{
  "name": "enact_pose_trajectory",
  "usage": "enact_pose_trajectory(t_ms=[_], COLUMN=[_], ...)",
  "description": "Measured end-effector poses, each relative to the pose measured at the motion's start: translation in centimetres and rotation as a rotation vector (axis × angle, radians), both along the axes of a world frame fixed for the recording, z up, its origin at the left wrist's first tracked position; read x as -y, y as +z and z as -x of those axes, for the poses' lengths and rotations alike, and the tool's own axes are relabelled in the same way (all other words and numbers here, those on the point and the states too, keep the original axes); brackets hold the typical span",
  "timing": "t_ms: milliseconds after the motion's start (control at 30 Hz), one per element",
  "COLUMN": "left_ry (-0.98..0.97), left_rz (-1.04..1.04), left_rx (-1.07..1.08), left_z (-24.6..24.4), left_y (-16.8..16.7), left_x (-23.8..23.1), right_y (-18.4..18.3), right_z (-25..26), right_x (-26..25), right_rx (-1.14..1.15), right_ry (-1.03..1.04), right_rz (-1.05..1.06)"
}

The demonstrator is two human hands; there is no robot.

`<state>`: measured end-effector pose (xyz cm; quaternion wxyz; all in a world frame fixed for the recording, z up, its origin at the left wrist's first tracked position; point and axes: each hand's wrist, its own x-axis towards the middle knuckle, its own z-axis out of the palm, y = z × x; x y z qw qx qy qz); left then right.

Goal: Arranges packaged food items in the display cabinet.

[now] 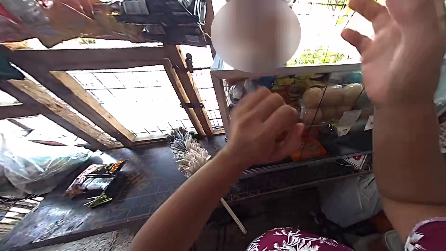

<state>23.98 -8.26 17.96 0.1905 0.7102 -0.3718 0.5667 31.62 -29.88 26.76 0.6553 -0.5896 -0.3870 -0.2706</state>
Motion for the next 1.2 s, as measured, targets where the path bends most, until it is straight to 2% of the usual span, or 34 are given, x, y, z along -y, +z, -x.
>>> enact_pose_trajectory(t_ms=[100,167,233,300,400,600,767,933,1100,1200], left_ry=[-0.047,-0.076,-0.062,-0.033,0.022,0.039,-0.056,0.037,0.067,0.056], left_rz=[-0.011,0.045,0.057,0.014,-0.011,0.065,0.246,0.334,0.345,0.425], left_rx=[-0.454,-0.722,-0.877,-0.935,-0.983,-0.973,-0.864,-0.746,-0.365,-0.232], left_z=[-2.6,-5.3,-8.1,-10.4,-12.4,-13.3,-12.4,-7.4,-2.0,1.9], left_y=[-1.2,-1.1,-1.2,-1.4,-1.4,-0.8,-1.0,-1.1,-1.7,-1.5], left_x=[2.8,4.2,5.3,6.4,7.6,7.7,4.7,2.7,2.2,2.1], right_y=[-7.4,-12.7,-17.5,-21.2,-24.4,-26.9,-27.2,-26.8,-25.3,-23.0], right_z=[4.4,6.6,7.8,8.3,9.4,11.2,11.3,10.8,10.2,10.3], right_x=[4.2,5.5,6.3,7.3,9.3,11.8,11.1,8.5,3.4,-1.0], right_rx=[0.259,0.251,0.105,-0.095,-0.319,-0.448,-0.508,-0.504,-0.427,-0.362], right_ry=[-0.116,-0.158,-0.138,-0.073,-0.112,-0.147,-0.08,0.034,0.152,0.263], right_rz=[0.094,0.121,0.132,0.1,0.108,0.129,0.095,0.161,0.272,0.199])
